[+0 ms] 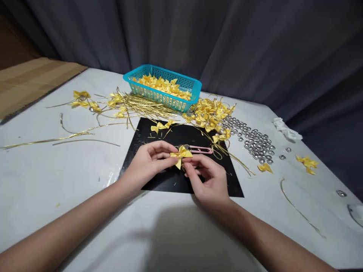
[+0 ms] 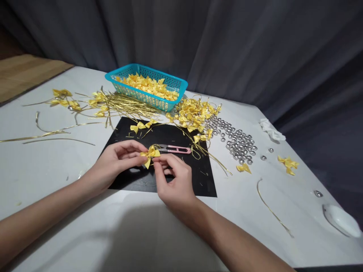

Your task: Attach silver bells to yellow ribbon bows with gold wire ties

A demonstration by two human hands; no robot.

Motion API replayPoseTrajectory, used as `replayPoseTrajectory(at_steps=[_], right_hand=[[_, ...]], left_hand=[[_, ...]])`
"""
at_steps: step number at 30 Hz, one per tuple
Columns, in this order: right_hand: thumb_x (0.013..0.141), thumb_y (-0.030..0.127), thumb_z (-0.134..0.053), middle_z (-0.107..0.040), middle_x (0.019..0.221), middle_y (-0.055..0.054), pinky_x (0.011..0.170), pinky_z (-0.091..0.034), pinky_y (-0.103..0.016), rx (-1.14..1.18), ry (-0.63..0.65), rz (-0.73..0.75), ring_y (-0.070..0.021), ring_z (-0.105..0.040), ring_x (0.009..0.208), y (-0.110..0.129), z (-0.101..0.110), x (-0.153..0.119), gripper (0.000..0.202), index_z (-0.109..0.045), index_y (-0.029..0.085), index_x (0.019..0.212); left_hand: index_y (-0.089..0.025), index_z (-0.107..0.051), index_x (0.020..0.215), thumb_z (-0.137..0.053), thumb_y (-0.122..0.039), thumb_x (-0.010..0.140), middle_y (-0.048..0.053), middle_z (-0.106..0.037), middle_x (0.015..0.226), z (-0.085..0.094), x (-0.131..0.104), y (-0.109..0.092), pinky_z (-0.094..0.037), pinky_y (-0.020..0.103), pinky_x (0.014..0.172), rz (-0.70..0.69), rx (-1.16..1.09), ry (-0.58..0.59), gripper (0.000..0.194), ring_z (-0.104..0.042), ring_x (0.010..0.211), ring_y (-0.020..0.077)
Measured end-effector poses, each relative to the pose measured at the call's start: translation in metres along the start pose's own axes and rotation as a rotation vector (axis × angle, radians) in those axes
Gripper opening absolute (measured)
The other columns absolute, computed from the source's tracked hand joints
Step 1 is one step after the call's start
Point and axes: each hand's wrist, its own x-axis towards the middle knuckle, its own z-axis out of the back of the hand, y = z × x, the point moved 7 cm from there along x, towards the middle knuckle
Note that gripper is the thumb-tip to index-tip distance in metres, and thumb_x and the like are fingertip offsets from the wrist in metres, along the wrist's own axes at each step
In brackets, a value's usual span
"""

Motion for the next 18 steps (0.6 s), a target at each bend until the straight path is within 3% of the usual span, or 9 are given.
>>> replayPoseTrajectory(at_steps=[18], right_hand=[[0.079, 0.013, -0.054, -0.065, 0.069, -0.003, 0.045, -0.048, -0.018, -0.086, -0.006, 0.064, -0.0097, -0.059, 0.054, 0.007, -0.0008, -0.0008, 0.01, -0.063, 0.015, 0.08]], left_hand=[[-0.016, -0.066, 0.073, -0.073, -0.017, 0.066, -0.003, -0.063, 0.061, 0.003, 0.0015, 0.0089, -0.043, 0.015, 0.058, 0.096, -0.098, 0.021, 0.01, -0.056, 0.058, 0.0061]])
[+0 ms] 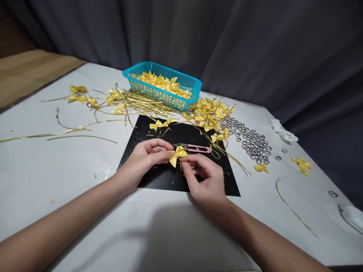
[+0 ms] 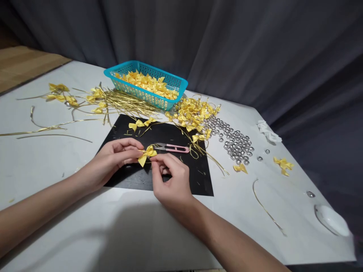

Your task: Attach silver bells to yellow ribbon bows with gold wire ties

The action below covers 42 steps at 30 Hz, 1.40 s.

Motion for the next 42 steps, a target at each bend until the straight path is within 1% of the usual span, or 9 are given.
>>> replayPoseTrajectory(at_steps=[4, 7, 11, 16, 22, 25, 29, 34, 42], right_hand=[[0.079, 0.014, -0.054, -0.064, 0.067, -0.003, 0.045, -0.047, -0.019, 0.009, 0.001, -0.021, -0.0098, -0.059, 0.053, -0.001, -0.001, -0.001, 0.009, -0.063, 0.016, 0.078], [0.079, 0.014, -0.054, -0.063, 0.066, -0.003, 0.044, -0.045, -0.019, 0.012, -0.003, -0.025, -0.0097, -0.057, 0.051, -0.002, -0.001, -0.001, 0.009, -0.063, 0.016, 0.078], [0.079, 0.014, -0.053, -0.063, 0.064, -0.003, 0.043, -0.044, -0.019, 0.001, 0.0, -0.03, -0.0091, -0.055, 0.049, -0.002, -0.002, -0.001, 0.01, -0.063, 0.016, 0.077], [0.078, 0.014, -0.053, -0.064, 0.066, -0.003, 0.042, -0.045, -0.018, -0.001, 0.0, -0.024, -0.008, -0.054, 0.049, -0.001, -0.002, -0.001, 0.01, -0.063, 0.015, 0.077], [0.077, 0.015, -0.053, -0.062, 0.063, -0.003, 0.042, -0.045, -0.017, 0.02, 0.005, -0.051, -0.0076, -0.053, 0.047, -0.002, -0.002, 0.0, 0.01, -0.063, 0.015, 0.076], [0.077, 0.016, -0.053, -0.062, 0.062, -0.002, 0.042, -0.044, -0.017, 0.027, 0.021, -0.073, -0.0073, -0.053, 0.047, -0.004, -0.003, 0.0, 0.009, -0.063, 0.015, 0.076], [0.077, 0.016, -0.054, -0.061, 0.063, -0.002, 0.042, -0.044, -0.017, 0.043, 0.049, -0.087, -0.0072, -0.052, 0.048, -0.006, -0.006, -0.001, 0.009, -0.063, 0.015, 0.078], [0.078, 0.018, -0.054, -0.06, 0.063, -0.002, 0.043, -0.046, -0.017, 0.075, 0.075, -0.14, -0.008, -0.052, 0.049, -0.011, -0.008, -0.003, 0.008, -0.062, 0.015, 0.078], [0.081, 0.016, -0.052, -0.062, 0.069, -0.003, 0.048, -0.047, -0.019, 0.047, 0.08, -0.079, -0.0094, -0.056, 0.055, -0.008, -0.008, -0.002, 0.009, -0.061, 0.015, 0.08]], left_hand=[[-0.016, -0.068, 0.074, -0.074, -0.014, 0.064, -0.003, -0.066, 0.064, 0.001, 0.001, 0.002, -0.043, 0.015, 0.059, 0.008, 0.007, 0.015, 0.012, -0.057, 0.059, 0.0052], [-0.016, -0.068, 0.075, -0.076, -0.015, 0.062, -0.003, -0.066, 0.066, 0.0, 0.002, 0.002, -0.043, 0.015, 0.061, 0.003, 0.031, 0.017, 0.015, -0.058, 0.061, 0.0056], [-0.015, -0.066, 0.074, -0.08, -0.015, 0.055, -0.003, -0.064, 0.065, 0.0, 0.002, -0.001, -0.044, 0.018, 0.061, -0.028, 0.085, -0.004, 0.024, -0.058, 0.061, 0.0075], [-0.016, -0.061, 0.074, -0.076, -0.017, 0.06, -0.004, -0.061, 0.058, 0.002, 0.001, -0.002, -0.043, 0.018, 0.055, -0.022, 0.069, -0.047, 0.02, -0.055, 0.054, 0.007], [-0.016, -0.062, 0.071, -0.077, -0.019, 0.059, -0.003, -0.064, 0.059, 0.002, 0.0, -0.001, -0.044, 0.017, 0.059, -0.008, 0.051, -0.035, 0.019, -0.057, 0.059, 0.0078], [-0.016, -0.065, 0.073, -0.074, -0.017, 0.06, -0.003, -0.064, 0.06, 0.003, 0.001, 0.0, -0.044, 0.018, 0.058, -0.009, 0.069, -0.054, 0.016, -0.057, 0.058, 0.0082], [-0.016, -0.067, 0.077, -0.074, -0.018, 0.059, -0.002, -0.067, 0.061, 0.004, 0.0, 0.0, -0.045, 0.02, 0.059, -0.009, 0.083, -0.084, 0.02, -0.059, 0.059, 0.0103], [-0.015, -0.066, 0.072, -0.073, -0.018, 0.056, -0.002, -0.065, 0.058, 0.002, -0.001, -0.003, -0.044, 0.019, 0.057, -0.011, 0.129, -0.087, 0.018, -0.058, 0.057, 0.01], [-0.015, -0.062, 0.073, -0.072, -0.021, 0.063, -0.004, -0.06, 0.058, 0.001, -0.001, -0.005, -0.043, 0.015, 0.056, -0.05, 0.154, -0.054, 0.016, -0.055, 0.057, 0.0068]])
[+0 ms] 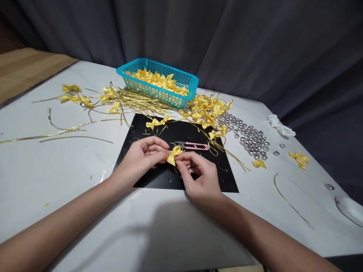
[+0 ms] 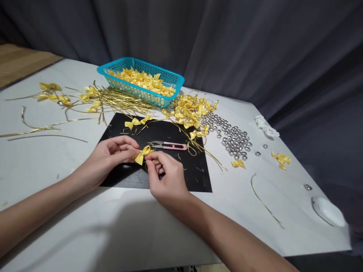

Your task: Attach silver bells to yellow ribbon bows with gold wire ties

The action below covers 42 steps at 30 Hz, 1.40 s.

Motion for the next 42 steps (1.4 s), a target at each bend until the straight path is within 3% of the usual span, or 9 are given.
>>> replayPoseTrajectory(at_steps=[42], right_hand=[[0.08, 0.012, -0.051, -0.058, 0.063, -0.001, 0.043, -0.042, -0.017, -0.035, -0.073, 0.104, -0.0063, -0.048, 0.047, 0.01, 0.007, -0.002, 0.009, -0.06, 0.014, 0.079]], left_hand=[[-0.015, -0.07, 0.069, -0.073, -0.022, 0.06, -0.001, -0.067, 0.06, -0.003, -0.002, -0.001, -0.044, 0.015, 0.054, 0.015, 0.036, 0.017, 0.012, -0.058, 0.058, 0.0079]])
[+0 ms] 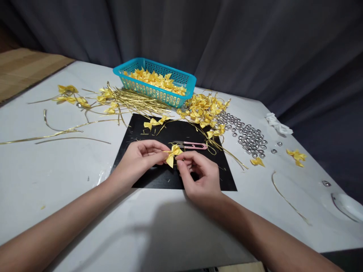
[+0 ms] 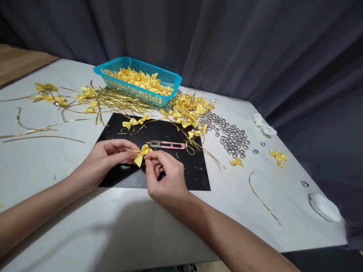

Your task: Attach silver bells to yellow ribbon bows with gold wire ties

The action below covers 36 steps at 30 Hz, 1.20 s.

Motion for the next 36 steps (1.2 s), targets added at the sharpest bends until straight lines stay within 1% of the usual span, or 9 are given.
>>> replayPoseTrajectory(at_steps=[3, 9, 13, 16, 21, 29, 32, 36], right_hand=[[0.08, 0.011, -0.051, -0.059, 0.064, -0.001, 0.043, -0.042, -0.016, -0.015, 0.013, 0.015, -0.0063, -0.047, 0.047, 0.0003, -0.0009, 0.0006, 0.01, -0.06, 0.014, 0.08], [0.08, 0.008, -0.051, -0.057, 0.063, -0.001, 0.043, -0.039, -0.017, -0.065, 0.028, 0.064, -0.0063, -0.045, 0.048, 0.0016, -0.0016, 0.0006, 0.012, -0.061, 0.013, 0.077], [0.08, 0.008, -0.051, -0.056, 0.062, 0.0, 0.044, -0.04, -0.017, -0.057, -0.016, 0.084, -0.0065, -0.045, 0.048, 0.0047, 0.002, -0.0006, 0.011, -0.061, 0.013, 0.079], [0.08, 0.009, -0.052, -0.057, 0.063, 0.0, 0.045, -0.041, -0.018, -0.068, -0.022, 0.093, -0.007, -0.046, 0.049, 0.0052, 0.0026, -0.0006, 0.011, -0.061, 0.014, 0.079], [0.081, 0.01, -0.051, -0.059, 0.066, -0.002, 0.045, -0.04, -0.019, -0.092, 0.022, 0.074, -0.0074, -0.046, 0.05, 0.001, -0.0002, 0.0002, 0.013, -0.062, 0.015, 0.078], [0.08, 0.009, -0.05, -0.053, 0.06, 0.0, 0.046, -0.038, -0.019, -0.104, 0.05, 0.095, -0.0072, -0.044, 0.049, 0.0025, -0.0008, 0.0012, 0.013, -0.062, 0.014, 0.076], [0.08, 0.008, -0.051, -0.053, 0.06, 0.0, 0.046, -0.038, -0.019, -0.105, 0.056, 0.097, -0.0072, -0.045, 0.049, 0.0028, -0.0011, 0.0012, 0.013, -0.062, 0.013, 0.076], [0.081, 0.01, -0.05, -0.054, 0.06, 0.0, 0.046, -0.038, -0.02, -0.111, 0.06, 0.087, -0.0075, -0.045, 0.049, 0.0018, -0.0012, 0.0011, 0.014, -0.061, 0.015, 0.075]], left_hand=[[-0.015, -0.069, 0.067, -0.073, -0.023, 0.06, -0.001, -0.067, 0.059, -0.0008, -0.0002, -0.0009, -0.044, 0.015, 0.054, -0.005, 0.025, -0.006, 0.012, -0.057, 0.058, 0.0078], [-0.015, -0.068, 0.069, -0.072, -0.023, 0.059, -0.001, -0.066, 0.06, 0.0028, 0.0011, -0.0025, -0.044, 0.017, 0.055, -0.032, 0.052, -0.061, 0.014, -0.057, 0.059, 0.0093], [-0.014, -0.066, 0.068, -0.073, -0.021, 0.058, -0.003, -0.064, 0.06, 0.0039, 0.0011, -0.005, -0.043, 0.016, 0.054, -0.071, 0.074, -0.082, 0.013, -0.055, 0.058, 0.0078], [-0.015, -0.064, 0.067, -0.073, -0.018, 0.057, -0.003, -0.063, 0.061, 0.0017, 0.0003, -0.0072, -0.045, 0.016, 0.056, -0.101, 0.08, -0.067, 0.013, -0.056, 0.059, 0.008], [-0.016, -0.063, 0.067, -0.071, -0.018, 0.058, -0.003, -0.062, 0.06, 0.0015, -0.0006, -0.0088, -0.045, 0.019, 0.055, -0.113, 0.107, -0.072, 0.013, -0.056, 0.057, 0.0096], [-0.016, -0.062, 0.067, -0.071, -0.019, 0.06, -0.003, -0.061, 0.06, 0.0025, -0.0018, -0.0093, -0.044, 0.019, 0.055, -0.134, 0.134, -0.065, 0.011, -0.056, 0.058, 0.01], [-0.016, -0.062, 0.068, -0.071, -0.019, 0.06, -0.003, -0.061, 0.061, 0.0019, -0.0013, -0.009, -0.044, 0.019, 0.056, -0.134, 0.133, -0.066, 0.012, -0.056, 0.058, 0.0098], [-0.016, -0.061, 0.068, -0.071, -0.018, 0.06, -0.003, -0.061, 0.061, 0.0016, 0.0, -0.0087, -0.044, 0.019, 0.056, -0.14, 0.132, -0.066, 0.012, -0.055, 0.058, 0.0096]])
